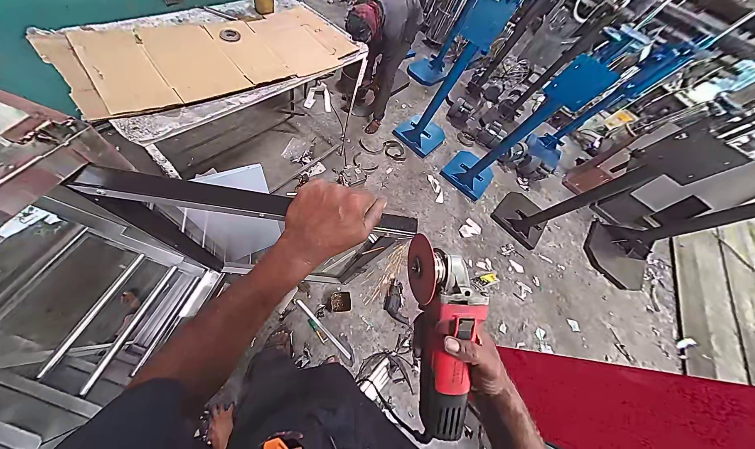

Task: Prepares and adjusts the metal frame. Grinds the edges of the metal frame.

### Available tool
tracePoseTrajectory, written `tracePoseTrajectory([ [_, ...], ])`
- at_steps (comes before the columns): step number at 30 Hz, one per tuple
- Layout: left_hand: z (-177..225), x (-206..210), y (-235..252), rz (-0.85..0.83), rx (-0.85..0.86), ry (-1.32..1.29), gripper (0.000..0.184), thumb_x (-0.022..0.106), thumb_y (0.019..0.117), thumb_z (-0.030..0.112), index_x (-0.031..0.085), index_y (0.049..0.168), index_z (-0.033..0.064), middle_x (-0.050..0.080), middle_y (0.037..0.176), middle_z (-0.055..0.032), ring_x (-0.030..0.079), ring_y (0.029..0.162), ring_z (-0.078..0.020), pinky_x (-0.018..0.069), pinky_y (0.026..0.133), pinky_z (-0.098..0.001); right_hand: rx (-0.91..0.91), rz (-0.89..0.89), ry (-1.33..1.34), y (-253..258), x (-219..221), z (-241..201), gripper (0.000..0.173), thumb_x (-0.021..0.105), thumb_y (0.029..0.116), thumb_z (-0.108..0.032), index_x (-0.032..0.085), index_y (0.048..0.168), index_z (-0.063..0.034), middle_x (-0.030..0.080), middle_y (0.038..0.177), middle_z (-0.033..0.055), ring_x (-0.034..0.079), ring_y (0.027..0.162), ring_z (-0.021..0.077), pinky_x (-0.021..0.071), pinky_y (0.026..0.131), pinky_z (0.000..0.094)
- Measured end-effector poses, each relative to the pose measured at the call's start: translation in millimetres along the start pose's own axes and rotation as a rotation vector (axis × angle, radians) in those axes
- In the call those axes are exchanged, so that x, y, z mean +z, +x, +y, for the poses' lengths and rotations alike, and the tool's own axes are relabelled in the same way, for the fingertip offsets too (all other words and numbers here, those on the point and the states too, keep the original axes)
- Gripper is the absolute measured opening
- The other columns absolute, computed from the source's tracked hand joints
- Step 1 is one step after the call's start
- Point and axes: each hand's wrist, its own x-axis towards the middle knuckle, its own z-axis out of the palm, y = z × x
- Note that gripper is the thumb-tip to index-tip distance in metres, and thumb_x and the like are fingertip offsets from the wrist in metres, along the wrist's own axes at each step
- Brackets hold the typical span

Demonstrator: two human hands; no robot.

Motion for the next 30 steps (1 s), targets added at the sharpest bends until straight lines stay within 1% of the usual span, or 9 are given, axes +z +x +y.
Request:
tracePoseTrajectory([
  [2, -0.6, -0.9, -0.3, -0.007, -0.004, -0.004, 0.049, 0.049, 0.1036, 0.039, 0.053, 0.062, 0.0144, 0.05, 0.052, -0.003, 0.053, 0.049, -0.0226, 0.0359, 0.048, -0.0414, -0.004, 0.017, -0.023, -0.9, 0.5, -0.3, 0.046, 0.079, 0.088, -0.034, 0.066, 0.121, -0.0052, 0.075, 0.094, 0.0152, 0.074, 0.08, 0.0253, 0.0637, 0.073, 0.042],
  [5, -0.8, -1.3, -0.3, -0.01, -0.005, -0.007, 0.049, 0.049, 0.1036, 0.04, 0.053, 0.062, 0.0141, 0.048, 0.051, -0.0033, 0.053, 0.048, -0.0229, 0.0353, 0.048, -0.0414, -0.004, 0.027, -0.035, -0.9, 2.3, -2.9, 0.047, 0.079, 0.0882, -0.034, 0.066, 0.121, -0.0042, 0.075, 0.093, 0.015, 0.074, 0.079, 0.0249, 0.0639, 0.073, 0.0413],
  [9, 0.4, -1.6, -1.0, -0.009, -0.002, -0.009, 0.048, 0.048, 0.1036, 0.039, 0.055, 0.064, 0.014, 0.051, 0.053, -0.0037, 0.054, 0.049, -0.0231, 0.0361, 0.048, -0.0413, 0.021, 0.083, -0.007, -0.1, -0.2, -1.6, 0.053, 0.081, 0.0856, -0.036, 0.063, 0.123, -0.0022, 0.074, 0.093, 0.0171, 0.074, 0.076, 0.0269, 0.0641, 0.07, 0.0431],
  [11, 0.0, -1.3, -1.6, 0.013, 0.003, -0.009, 0.047, 0.05, 0.103, 0.039, 0.055, 0.064, 0.0138, 0.05, 0.052, -0.0039, 0.054, 0.049, -0.0236, 0.0372, 0.048, -0.0417, 0.023, 0.095, -0.018, -1.6, -2.9, 0.8, 0.051, 0.081, 0.0853, -0.036, 0.065, 0.121, -0.0039, 0.074, 0.092, 0.0157, 0.074, 0.076, 0.0256, 0.0639, 0.07, 0.0419],
  [15, 0.9, -0.6, -0.5, 0.014, -0.004, -0.011, 0.047, 0.05, 0.1031, 0.039, 0.056, 0.064, 0.0139, 0.051, 0.053, -0.0038, 0.054, 0.049, -0.0238, 0.0378, 0.047, -0.0419, 0.011, 0.08, -0.047, -8.1, -2.4, -1.2, 0.048, 0.081, 0.0862, -0.035, 0.066, 0.121, -0.0057, 0.075, 0.093, 0.0153, 0.074, 0.078, 0.0258, 0.0639, 0.072, 0.0423],
  [18, 1.7, -1.3, 0.2, 0.015, 0.0, -0.016, 0.047, 0.05, 0.1031, 0.038, 0.054, 0.063, 0.0139, 0.049, 0.052, -0.0035, 0.053, 0.048, -0.0237, 0.036, 0.047, -0.0414, 0.016, 0.081, -0.056, -10.3, -0.8, -3.8, 0.048, 0.081, 0.0856, -0.034, 0.066, 0.122, -0.0065, 0.075, 0.093, 0.0143, 0.074, 0.079, 0.025, 0.0642, 0.073, 0.0419],
  [24, -0.9, -0.1, -0.6, 0.012, 0.006, -0.012, 0.047, 0.05, 0.1031, 0.04, 0.055, 0.064, 0.0142, 0.05, 0.052, -0.0034, 0.054, 0.049, -0.0232, 0.0362, 0.047, -0.0413, 0.035, 0.063, -0.062, -4.6, -0.6, -4.7, 0.048, 0.081, 0.086, -0.037, 0.066, 0.12, -0.0057, 0.074, 0.092, 0.0145, 0.074, 0.078, 0.0251, 0.0638, 0.072, 0.0419],
  [28, -1.6, 1.1, -0.3, 0.013, 0.004, -0.014, 0.046, 0.05, 0.103, 0.04, 0.058, 0.065, 0.0142, 0.052, 0.053, -0.0033, 0.055, 0.05, -0.0228, 0.0379, 0.048, -0.0415, 0.034, 0.046, -0.051, -3.2, -1.4, -4.7, 0.049, 0.081, 0.0862, -0.037, 0.066, 0.12, -0.0054, 0.074, 0.092, 0.0153, 0.074, 0.077, 0.0251, 0.0635, 0.071, 0.0418],
  [30, -1.3, 0.8, -0.1, 0.005, 0.004, -0.013, 0.046, 0.049, 0.1032, 0.039, 0.057, 0.065, 0.0141, 0.052, 0.053, -0.0033, 0.054, 0.05, -0.0231, 0.0372, 0.049, -0.0416, 0.034, 0.05, -0.057, -3.0, -0.2, -6.2, 0.05, 0.081, 0.0861, -0.037, 0.066, 0.121, -0.006, 0.075, 0.093, 0.0147, 0.074, 0.078, 0.0244, 0.0638, 0.071, 0.0408],
])
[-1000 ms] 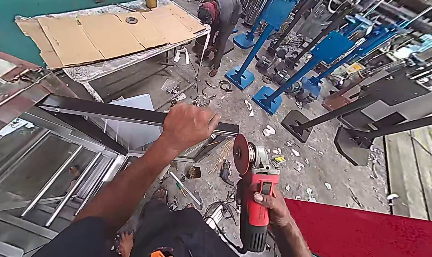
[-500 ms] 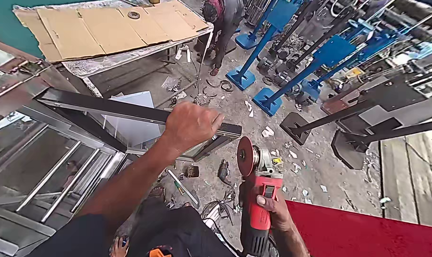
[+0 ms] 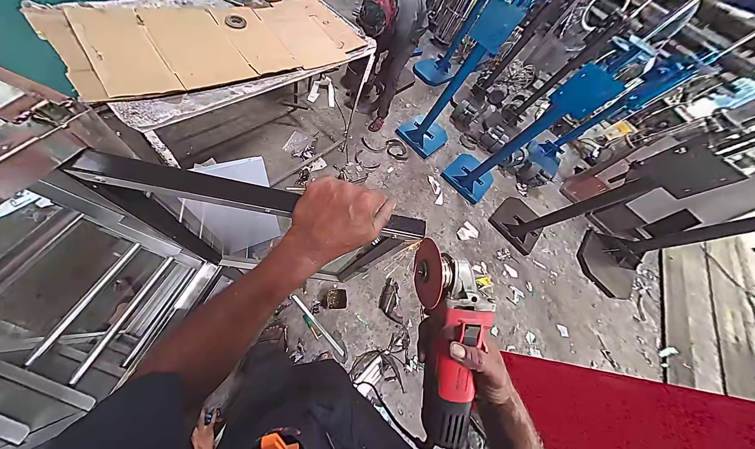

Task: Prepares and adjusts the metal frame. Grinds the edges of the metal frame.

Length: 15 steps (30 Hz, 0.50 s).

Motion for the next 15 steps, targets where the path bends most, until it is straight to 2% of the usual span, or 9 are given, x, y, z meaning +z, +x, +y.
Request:
tracePoseTrajectory([
  [15, 0.6, -0.8, 1.1, -0.001, -0.002, -0.004, 0.048, 0.049, 0.1037, 0.039, 0.057, 0.064, 0.0138, 0.05, 0.053, -0.0031, 0.053, 0.048, -0.0222, 0.0354, 0.047, -0.0405, -0.013, 0.011, -0.029, -0.6, 0.3, 1.2, 0.052, 0.081, 0.0856, -0.037, 0.065, 0.122, -0.0042, 0.074, 0.092, 0.0157, 0.074, 0.076, 0.026, 0.064, 0.071, 0.0423],
])
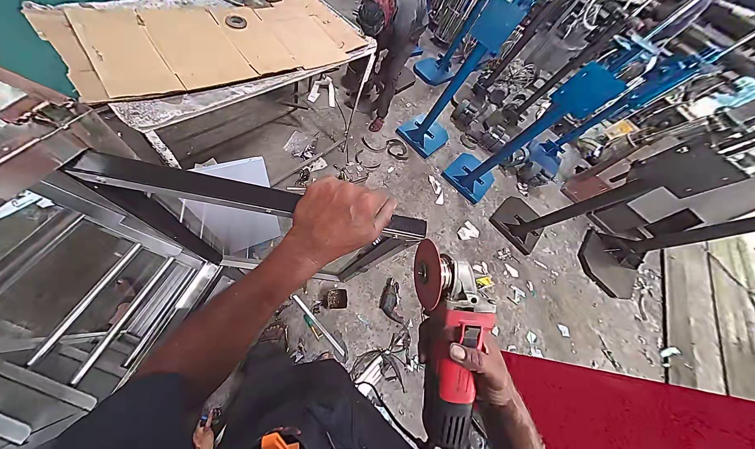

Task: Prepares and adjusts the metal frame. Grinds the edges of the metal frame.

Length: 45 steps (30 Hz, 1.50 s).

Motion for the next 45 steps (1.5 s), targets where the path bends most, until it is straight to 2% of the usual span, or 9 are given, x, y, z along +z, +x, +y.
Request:
tracePoseTrajectory([
  [15, -0.1, 0.0, -0.6, -0.013, 0.005, -0.006, 0.047, 0.049, 0.1033, 0.04, 0.058, 0.065, 0.014, 0.051, 0.052, -0.003, 0.055, 0.049, -0.0226, 0.0378, 0.049, -0.041, -0.004, -0.027, 0.004, 1.5, -1.5, -0.7, 0.05, 0.08, 0.0869, -0.036, 0.065, 0.123, -0.0047, 0.074, 0.095, 0.0165, 0.074, 0.08, 0.0265, 0.0636, 0.073, 0.043],
  [24, 0.0, -1.3, -1.2, -0.015, 0.02, -0.008, 0.046, 0.049, 0.1044, 0.042, 0.062, 0.069, 0.0148, 0.053, 0.055, -0.002, 0.055, 0.05, -0.0213, 0.0381, 0.048, -0.0404, -0.103, 0.171, 0.172, -12.6, 7.4, 23.6, 0.056, 0.081, 0.0855, -0.037, 0.062, 0.126, -0.0033, 0.073, 0.096, 0.0185, 0.073, 0.077, 0.0285, 0.0637, 0.07, 0.0447],
  [27, -1.0, -2.1, -1.0, -0.052, 0.043, -0.083, 0.045, 0.053, 0.0988, 0.061, 0.076, 0.092, 0.0221, 0.07, 0.074, 0.0032, 0.065, 0.063, -0.0156, 0.0495, 0.055, -0.0405, -0.156, 0.214, 0.193, -21.3, 13.0, 36.1, 0.053, 0.08, 0.0864, -0.036, 0.064, 0.125, -0.0046, 0.074, 0.096, 0.0169, 0.074, 0.078, 0.0261, 0.0641, 0.071, 0.0416],
  [30, 5.4, -1.2, 0.3, -0.099, 0.092, -0.148, 0.047, 0.063, 0.0895, 0.067, 0.078, 0.115, 0.03, 0.077, 0.097, 0.0071, 0.072, 0.079, -0.0112, 0.0576, 0.065, -0.0416, -0.185, 0.294, 0.183, -29.2, 13.7, 53.1, 0.049, 0.082, 0.0845, -0.035, 0.066, 0.121, -0.0062, 0.075, 0.095, 0.0155, 0.074, 0.077, 0.0247, 0.0644, 0.07, 0.0401],
  [34, 22.2, 6.5, 0.2, -0.036, 0.124, -0.159, 0.038, 0.067, 0.0886, 0.059, 0.079, 0.111, 0.0306, 0.077, 0.092, 0.0083, 0.072, 0.077, -0.0092, 0.0563, 0.063, -0.0387, -0.18, 0.395, 0.188, -42.3, 9.5, 78.9, 0.05, 0.084, 0.0817, -0.034, 0.066, 0.117, -0.0047, 0.074, 0.093, 0.0176, 0.074, 0.075, 0.0271, 0.0641, 0.069, 0.0421],
  [37, 29.7, 12.1, 0.4, 0.063, 0.094, -0.082, 0.042, 0.069, 0.0842, 0.065, 0.08, 0.099, 0.0274, 0.076, 0.084, 0.0075, 0.069, 0.07, -0.0089, 0.0516, 0.059, -0.0362, -0.17, 0.458, 0.2, -50.6, 11.2, 93.8, 0.053, 0.085, 0.0804, -0.035, 0.063, 0.119, -0.0051, 0.074, 0.093, 0.0175, 0.074, 0.076, 0.0283, 0.0646, 0.068, 0.0431],
  [40, 35.3, 15.3, 2.3, 0.092, 0.068, -0.055, 0.051, 0.058, 0.0914, 0.07, 0.077, 0.09, 0.0226, 0.071, 0.075, 0.0046, 0.065, 0.065, -0.0123, 0.0488, 0.055, -0.0385, -0.132, 0.538, 0.225, -57.3, 17.7, 112.1, 0.058, 0.087, 0.0775, -0.035, 0.062, 0.119, -0.0033, 0.074, 0.093, 0.0175, 0.074, 0.075, 0.0288, 0.0647, 0.068, 0.043],
  [43, 27.4, 0.5, 9.4, -0.101, 0.05, -0.237, 0.053, 0.039, 0.1046, 0.059, 0.077, 0.109, 0.0235, 0.075, 0.092, 0.0052, 0.069, 0.077, -0.0106, 0.0559, 0.065, -0.0427, -0.132, 0.614, 0.254, -56.2, 25.7, 130.1, 0.059, 0.087, 0.0772, -0.035, 0.062, 0.119, -0.0022, 0.074, 0.095, 0.0168, 0.075, 0.077, 0.0283, 0.0652, 0.071, 0.0427],
  [45, 14.2, -13.2, 8.8, -0.346, 0.101, -0.312, 0.061, 0.04, 0.1025, 0.064, 0.066, 0.136, 0.0209, 0.075, 0.111, 0.0029, 0.071, 0.091, -0.0107, 0.0608, 0.077, -0.0446, -0.094, 0.699, 0.307, -60.5, 41.6, 149.0, 0.063, 0.087, 0.0768, -0.033, 0.058, 0.122, -0.0017, 0.075, 0.097, 0.014, 0.075, 0.08, 0.0266, 0.0657, 0.072, 0.0418],
])
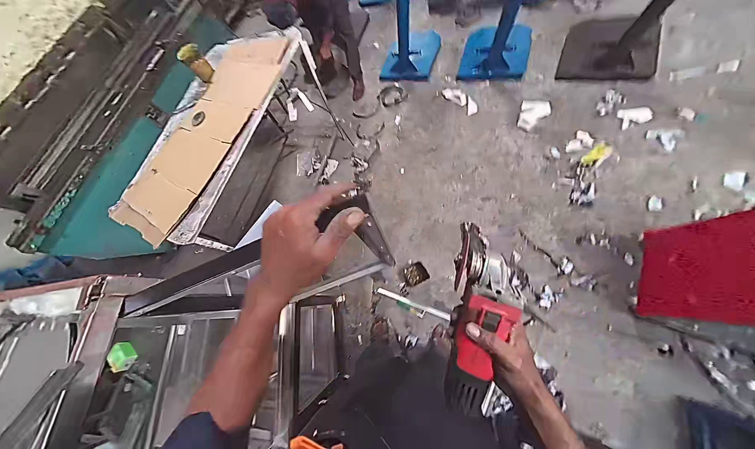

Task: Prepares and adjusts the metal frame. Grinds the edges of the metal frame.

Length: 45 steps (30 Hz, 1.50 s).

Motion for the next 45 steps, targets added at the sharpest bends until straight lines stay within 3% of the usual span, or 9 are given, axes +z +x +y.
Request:
tracePoseTrajectory([
  [2, -10.9, -14.9, 3.3, -0.22, 0.034, 0.116, 0.08, 0.049, 0.094, 0.073, 0.042, 0.157, 0.0238, 0.069, 0.131, 0.0014, 0.07, 0.106, -0.0151, 0.0599, 0.086, -0.0498, 0.023, 0.1, 0.056, 3.0, 3.7, 26.4, 0.063, 0.086, 0.0767, -0.026, 0.053, 0.124, 0.0002, 0.074, 0.097, 0.0141, 0.075, 0.08, 0.0265, 0.0658, 0.072, 0.0419],
  [5, -29.2, -27.8, 3.3, -0.415, 0.06, 0.339, 0.091, 0.053, 0.0905, 0.074, 0.023, 0.165, 0.0308, 0.071, 0.122, -0.0059, 0.071, 0.087, -0.025, 0.0572, 0.069, -0.0572, 0.068, 0.231, 0.08, 2.8, 13.7, 79.9, 0.066, 0.083, 0.0776, -0.021, 0.049, 0.129, 0.0036, 0.073, 0.1, 0.0163, 0.075, 0.083, 0.0282, 0.0658, 0.074, 0.0436],
  [7, -38.8, -32.7, 7.1, -0.458, 0.089, 0.333, 0.086, 0.051, 0.092, 0.074, 0.025, 0.164, 0.0332, 0.072, 0.109, -0.0067, 0.069, 0.08, -0.0211, 0.0562, 0.064, -0.0519, 0.076, 0.297, 0.09, 6.8, 29.3, 110.7, 0.067, 0.082, 0.0771, -0.017, 0.048, 0.131, 0.0044, 0.073, 0.102, 0.0155, 0.075, 0.086, 0.0263, 0.0659, 0.076, 0.0419],
  [10, -46.0, -36.6, 10.8, -0.535, 0.081, 0.191, 0.076, 0.052, 0.0964, 0.067, 0.031, 0.16, 0.0308, 0.07, 0.109, -0.0006, 0.069, 0.085, -0.0071, 0.0609, 0.072, -0.0349, 0.117, 0.426, 0.02, 10.1, 63.4, 155.6, 0.071, 0.087, 0.072, -0.025, 0.054, 0.129, 0.002, 0.073, 0.105, 0.0093, 0.073, 0.093, 0.0173, 0.0639, 0.083, 0.0358],
  [12, -50.0, -36.7, 9.1, -0.527, 0.069, 0.149, 0.073, 0.05, 0.0982, 0.066, 0.037, 0.155, 0.0229, 0.071, 0.107, -0.0026, 0.07, 0.086, -0.0094, 0.0613, 0.073, -0.0347, 0.12, 0.471, 0.028, 11.1, 91.2, 178.5, 0.072, 0.089, 0.071, -0.027, 0.056, 0.127, 0.0029, 0.073, 0.103, 0.008, 0.073, 0.093, 0.0148, 0.0632, 0.084, 0.0344],
  [15, -53.5, -37.9, 7.9, -0.509, 0.06, 0.111, 0.077, 0.05, 0.0996, 0.063, 0.038, 0.153, 0.0081, 0.071, 0.115, -0.0104, 0.073, 0.095, -0.0184, 0.0639, 0.081, -0.0399, 0.075, 0.478, 0.161, 10.0, 138.0, 195.9, 0.065, 0.087, 0.0725, -0.017, 0.055, 0.124, 0.0051, 0.074, 0.102, 0.0065, 0.074, 0.092, 0.0131, 0.0634, 0.084, 0.0308],
  [20, -57.7, -38.1, 9.2, -0.482, 0.083, 0.036, 0.077, 0.055, 0.1005, 0.057, 0.038, 0.148, -0.0005, 0.07, 0.118, -0.0133, 0.073, 0.098, -0.024, 0.0645, 0.083, -0.0412, -0.024, 0.438, 0.258, 11.0, 189.7, 216.5, 0.06, 0.088, 0.0721, -0.012, 0.058, 0.122, 0.0029, 0.075, 0.104, 0.0052, 0.073, 0.095, 0.0111, 0.0633, 0.087, 0.0287],
  [26, -52.8, -34.4, 9.1, -0.469, 0.089, -0.039, 0.072, 0.058, 0.1002, 0.055, 0.039, 0.147, 0.0028, 0.069, 0.122, -0.0077, 0.073, 0.101, -0.0222, 0.0653, 0.083, -0.0394, -0.091, 0.417, 0.311, 26.6, 204.3, 215.6, 0.063, 0.088, 0.0713, -0.011, 0.056, 0.124, 0.0048, 0.075, 0.106, 0.0069, 0.074, 0.096, 0.0133, 0.0638, 0.087, 0.0305],
  [45, -57.5, -36.3, 10.3, -0.482, 0.073, -0.113, 0.072, 0.061, 0.1008, 0.049, 0.035, 0.148, 0.0015, 0.071, 0.117, -0.0135, 0.074, 0.096, -0.0307, 0.0652, 0.082, -0.0446, -0.145, 0.499, 0.251, 46.4, 213.3, 221.1, 0.066, 0.089, 0.0723, -0.021, 0.057, 0.125, 0.0037, 0.074, 0.106, 0.0047, 0.072, 0.098, 0.0092, 0.0625, 0.088, 0.0278],
])
